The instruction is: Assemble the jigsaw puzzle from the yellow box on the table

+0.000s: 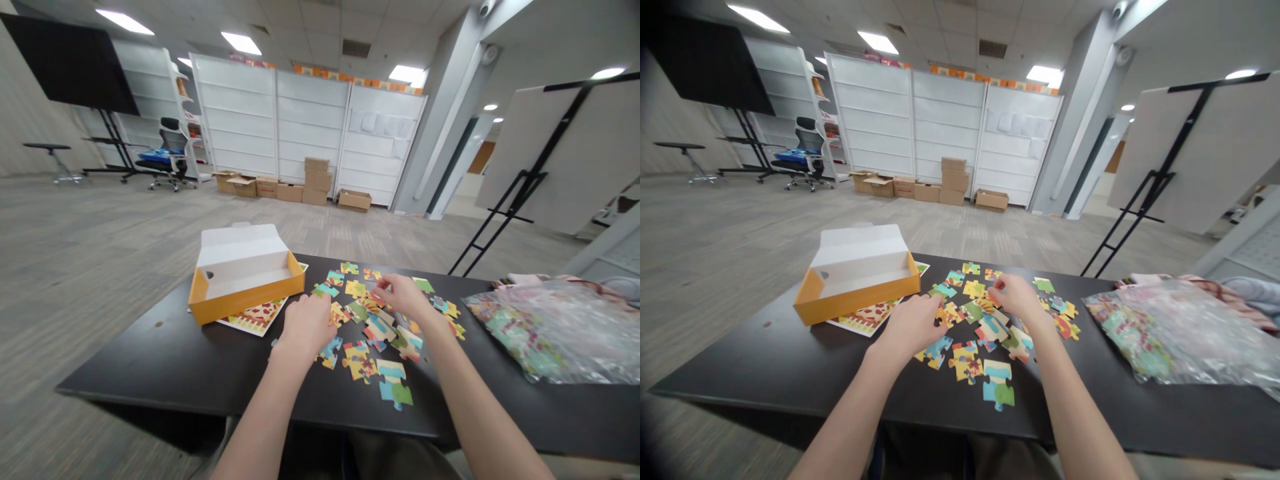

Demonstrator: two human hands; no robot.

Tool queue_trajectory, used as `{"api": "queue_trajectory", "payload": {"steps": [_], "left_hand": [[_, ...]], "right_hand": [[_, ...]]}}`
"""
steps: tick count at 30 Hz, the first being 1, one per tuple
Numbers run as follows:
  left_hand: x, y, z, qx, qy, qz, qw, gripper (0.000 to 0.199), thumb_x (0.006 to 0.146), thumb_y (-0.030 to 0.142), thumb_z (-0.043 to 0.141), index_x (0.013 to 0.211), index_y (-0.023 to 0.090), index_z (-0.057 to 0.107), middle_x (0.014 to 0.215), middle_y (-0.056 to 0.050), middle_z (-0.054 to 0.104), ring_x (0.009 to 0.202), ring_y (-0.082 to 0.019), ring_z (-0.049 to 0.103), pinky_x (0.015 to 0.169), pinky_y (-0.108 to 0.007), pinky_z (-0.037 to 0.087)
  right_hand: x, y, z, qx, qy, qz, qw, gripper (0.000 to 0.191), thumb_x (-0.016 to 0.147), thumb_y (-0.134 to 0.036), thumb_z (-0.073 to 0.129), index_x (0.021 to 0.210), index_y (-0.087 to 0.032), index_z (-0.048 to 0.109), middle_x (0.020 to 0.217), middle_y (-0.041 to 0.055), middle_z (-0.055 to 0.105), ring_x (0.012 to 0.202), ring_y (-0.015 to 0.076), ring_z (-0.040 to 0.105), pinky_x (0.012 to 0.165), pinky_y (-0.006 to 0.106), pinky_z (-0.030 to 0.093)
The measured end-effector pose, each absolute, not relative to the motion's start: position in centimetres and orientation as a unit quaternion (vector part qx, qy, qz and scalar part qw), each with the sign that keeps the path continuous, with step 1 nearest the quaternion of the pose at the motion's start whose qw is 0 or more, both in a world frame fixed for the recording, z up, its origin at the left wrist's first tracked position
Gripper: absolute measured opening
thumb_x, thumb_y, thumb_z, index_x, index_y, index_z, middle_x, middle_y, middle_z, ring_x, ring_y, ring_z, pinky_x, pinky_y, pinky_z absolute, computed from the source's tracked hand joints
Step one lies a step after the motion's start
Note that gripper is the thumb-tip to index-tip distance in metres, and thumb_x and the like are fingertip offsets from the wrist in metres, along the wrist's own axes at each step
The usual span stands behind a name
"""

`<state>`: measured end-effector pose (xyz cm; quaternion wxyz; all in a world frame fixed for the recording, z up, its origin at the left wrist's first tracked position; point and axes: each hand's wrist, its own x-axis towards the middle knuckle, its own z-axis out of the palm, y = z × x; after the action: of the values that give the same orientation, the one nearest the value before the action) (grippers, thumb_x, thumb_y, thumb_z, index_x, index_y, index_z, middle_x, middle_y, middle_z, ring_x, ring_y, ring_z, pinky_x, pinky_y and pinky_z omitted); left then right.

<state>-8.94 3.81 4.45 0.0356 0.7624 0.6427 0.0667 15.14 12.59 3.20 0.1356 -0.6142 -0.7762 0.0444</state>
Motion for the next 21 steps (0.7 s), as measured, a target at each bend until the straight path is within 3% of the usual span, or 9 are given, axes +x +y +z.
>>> {"api": "queue_trajectory", "payload": {"steps": [5,8,17,21], "left_hand": [[-8.8,3.9,4.8,0.76,0.642,0.091,0.045,0.03,0.084,0.037,0.061,0.108,0.019,0.06,0.104,-0.012,0.072,0.103,-0.031,0.067,0.082,-0.04,0.053],[-9.1,3.9,5.3,0.754,0.648,0.094,0.052,0.033,0.083,0.039,0.06,0.11,0.019,0.06,0.106,-0.012,0.071,0.104,-0.032,0.067,0.083,-0.041,0.053],[-8.8,4.0,4.7,0.75,0.655,0.079,0.039,0.032,0.084,0.038,0.06,0.109,0.018,0.06,0.106,-0.014,0.07,0.106,-0.032,0.065,0.084,-0.04,0.052],[-8.2,3.7,4.6,0.75,0.655,0.083,0.032,0.035,0.085,0.04,0.061,0.111,0.016,0.06,0.106,-0.014,0.07,0.108,-0.032,0.065,0.085,-0.04,0.052]], "right_hand": [[14.8,12.2,1.3,-0.606,-0.785,0.028,0.128,0.046,0.085,-0.065,0.059,0.089,-0.02,0.067,0.095,0.0099,0.072,0.089,0.0257,0.066,0.074,0.032,0.044],[14.8,11.9,0.8,-0.602,-0.791,0.026,0.111,0.055,0.081,-0.073,0.059,0.094,-0.02,0.067,0.099,0.0114,0.07,0.089,0.0267,0.066,0.075,0.033,0.045],[14.8,11.6,1.2,-0.579,-0.806,0.04,0.116,0.047,0.082,-0.061,0.064,0.099,-0.018,0.067,0.095,0.011,0.067,0.091,0.0273,0.063,0.08,0.036,0.046],[15.1,11.5,1.5,-0.589,-0.782,0.08,0.185,0.05,0.081,-0.061,0.064,0.104,-0.017,0.068,0.101,0.0108,0.065,0.09,0.0248,0.063,0.085,0.038,0.049]]}}
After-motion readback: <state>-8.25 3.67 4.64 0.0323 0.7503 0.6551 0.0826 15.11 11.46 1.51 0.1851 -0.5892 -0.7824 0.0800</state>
